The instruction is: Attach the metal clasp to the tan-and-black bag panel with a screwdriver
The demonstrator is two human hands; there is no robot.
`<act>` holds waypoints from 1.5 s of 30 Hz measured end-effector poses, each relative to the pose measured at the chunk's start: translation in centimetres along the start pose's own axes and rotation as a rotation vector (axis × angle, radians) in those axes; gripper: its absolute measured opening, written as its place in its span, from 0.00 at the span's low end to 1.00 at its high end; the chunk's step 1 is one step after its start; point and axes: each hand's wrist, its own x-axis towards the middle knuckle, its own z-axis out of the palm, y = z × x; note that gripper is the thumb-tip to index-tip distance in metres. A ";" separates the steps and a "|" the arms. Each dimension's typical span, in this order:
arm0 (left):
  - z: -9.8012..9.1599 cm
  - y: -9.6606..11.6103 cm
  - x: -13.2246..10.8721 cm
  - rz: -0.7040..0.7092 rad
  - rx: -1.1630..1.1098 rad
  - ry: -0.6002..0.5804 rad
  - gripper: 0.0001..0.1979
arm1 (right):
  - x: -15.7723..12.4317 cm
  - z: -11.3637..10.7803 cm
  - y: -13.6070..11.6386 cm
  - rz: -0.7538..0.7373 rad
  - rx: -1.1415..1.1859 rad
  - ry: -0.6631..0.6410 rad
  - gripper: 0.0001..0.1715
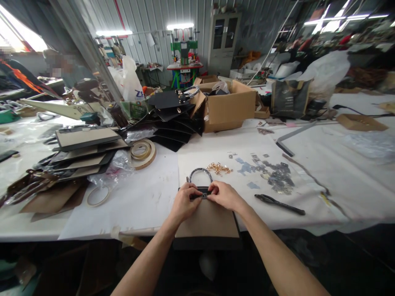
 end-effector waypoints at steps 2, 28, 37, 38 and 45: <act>0.0 0.2 0.1 -0.009 -0.008 -0.011 0.12 | 0.3 -0.3 -0.8 0.040 -0.101 -0.014 0.11; -2.5 1.0 2.3 -0.143 0.331 -0.157 0.21 | 2.4 -2.5 -1.6 -0.033 -0.286 -0.006 0.54; -3.4 -0.4 2.5 0.008 0.340 -0.233 0.17 | 3.8 -2.5 -1.2 -0.049 -0.093 -0.121 0.73; -3.3 -0.5 2.5 0.015 0.328 -0.233 0.18 | 3.9 -2.4 -1.1 -0.049 -0.080 -0.124 0.74; -2.1 -0.2 0.9 -0.202 0.215 0.085 0.37 | 4.0 -2.2 0.5 -0.048 0.055 -0.109 0.80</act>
